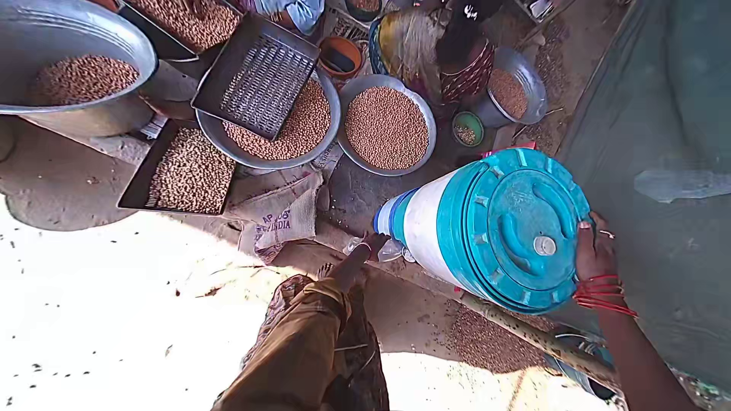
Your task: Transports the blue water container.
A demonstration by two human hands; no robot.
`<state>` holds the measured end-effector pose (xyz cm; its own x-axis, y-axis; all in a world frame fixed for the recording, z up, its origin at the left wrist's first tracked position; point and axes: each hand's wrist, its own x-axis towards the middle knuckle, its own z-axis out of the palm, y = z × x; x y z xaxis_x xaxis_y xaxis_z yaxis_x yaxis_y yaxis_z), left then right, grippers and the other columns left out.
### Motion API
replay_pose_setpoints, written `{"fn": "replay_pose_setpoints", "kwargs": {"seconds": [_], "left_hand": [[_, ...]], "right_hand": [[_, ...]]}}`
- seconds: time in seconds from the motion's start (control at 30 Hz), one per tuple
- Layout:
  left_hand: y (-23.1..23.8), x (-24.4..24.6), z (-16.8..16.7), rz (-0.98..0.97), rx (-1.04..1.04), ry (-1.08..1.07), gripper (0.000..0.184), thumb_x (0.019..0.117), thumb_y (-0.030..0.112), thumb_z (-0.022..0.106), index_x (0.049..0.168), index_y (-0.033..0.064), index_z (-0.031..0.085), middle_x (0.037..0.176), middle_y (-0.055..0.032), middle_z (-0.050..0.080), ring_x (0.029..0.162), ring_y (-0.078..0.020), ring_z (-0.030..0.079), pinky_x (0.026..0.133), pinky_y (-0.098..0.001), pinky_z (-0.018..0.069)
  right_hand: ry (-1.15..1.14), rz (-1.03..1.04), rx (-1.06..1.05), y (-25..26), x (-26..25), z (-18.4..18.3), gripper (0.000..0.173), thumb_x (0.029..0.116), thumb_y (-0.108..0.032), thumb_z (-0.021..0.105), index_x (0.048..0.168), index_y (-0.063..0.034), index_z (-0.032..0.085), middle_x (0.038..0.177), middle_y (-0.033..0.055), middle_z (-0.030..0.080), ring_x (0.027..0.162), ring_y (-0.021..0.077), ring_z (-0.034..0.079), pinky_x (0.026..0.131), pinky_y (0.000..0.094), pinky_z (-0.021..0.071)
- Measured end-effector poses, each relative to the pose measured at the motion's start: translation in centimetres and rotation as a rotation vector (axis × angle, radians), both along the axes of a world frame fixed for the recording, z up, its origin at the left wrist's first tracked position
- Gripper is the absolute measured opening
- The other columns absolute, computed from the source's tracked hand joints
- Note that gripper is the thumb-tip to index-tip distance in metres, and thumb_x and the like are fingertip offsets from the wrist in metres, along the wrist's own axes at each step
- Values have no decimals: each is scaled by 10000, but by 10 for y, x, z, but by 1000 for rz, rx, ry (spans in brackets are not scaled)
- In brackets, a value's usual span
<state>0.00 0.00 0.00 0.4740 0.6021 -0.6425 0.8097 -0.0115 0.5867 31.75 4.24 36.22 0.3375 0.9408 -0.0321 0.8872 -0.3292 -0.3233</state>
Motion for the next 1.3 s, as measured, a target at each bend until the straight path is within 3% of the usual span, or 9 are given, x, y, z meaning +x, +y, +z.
{"fn": "replay_pose_setpoints", "kwargs": {"seconds": [0.2,0.33,0.53,0.67,0.8,0.9,1.3], "left_hand": [[-5,-1,3,20,12,8,1076,687,151,932,1592,173,349,1567,-164,441,1435,-438,399,1149,-699,265],[-7,-1,-3,43,23,-20,1012,705,128,916,1566,127,384,1553,-178,456,1426,-438,411,1149,-673,292],[-4,-1,-3,21,7,-65,976,713,85,908,1542,55,393,1542,-217,445,1426,-424,423,1143,-649,327],[-1,0,-6,-19,1,-44,995,707,122,920,1545,64,386,1540,-209,447,1387,-438,458,1119,-643,360],[1,-1,-5,-60,-2,-33,1018,695,171,939,1543,65,386,1532,-199,456,1383,-429,463,1121,-632,360],[3,-3,-1,-78,-5,-42,1009,689,154,937,1534,65,391,1522,-201,462,1358,-427,486,1099,-629,378],[2,-3,0,-53,-22,-29,1000,688,173,944,1529,70,415,1512,-217,472,1368,-441,474,1108,-661,363]], "right_hand": [[-15,37,23,-1,-2,-1,597,1114,-336,260,1585,29,285,1557,339,381,1461,411,399,1194,496,300],[-3,38,36,0,-6,0,583,1114,-312,263,1586,29,285,1587,301,364,1492,363,369,1211,447,283],[-36,55,40,2,5,-6,594,1116,-339,253,1580,29,302,1569,317,382,1470,408,387,1194,517,290],[-33,62,34,1,4,-5,599,1115,-339,251,1579,37,296,1578,314,369,1478,397,379,1203,507,286],[-15,50,24,2,-1,-1,594,1109,-311,256,1577,55,282,1587,314,353,1488,366,371,1209,439,288],[-14,60,35,2,-4,0,588,1105,-282,263,1569,78,282,1601,312,331,1515,373,325,1230,437,248],[-9,38,34,1,-9,2,586,1104,-291,268,1575,57,292,1587,307,362,1497,363,362,1214,438,281]]}}
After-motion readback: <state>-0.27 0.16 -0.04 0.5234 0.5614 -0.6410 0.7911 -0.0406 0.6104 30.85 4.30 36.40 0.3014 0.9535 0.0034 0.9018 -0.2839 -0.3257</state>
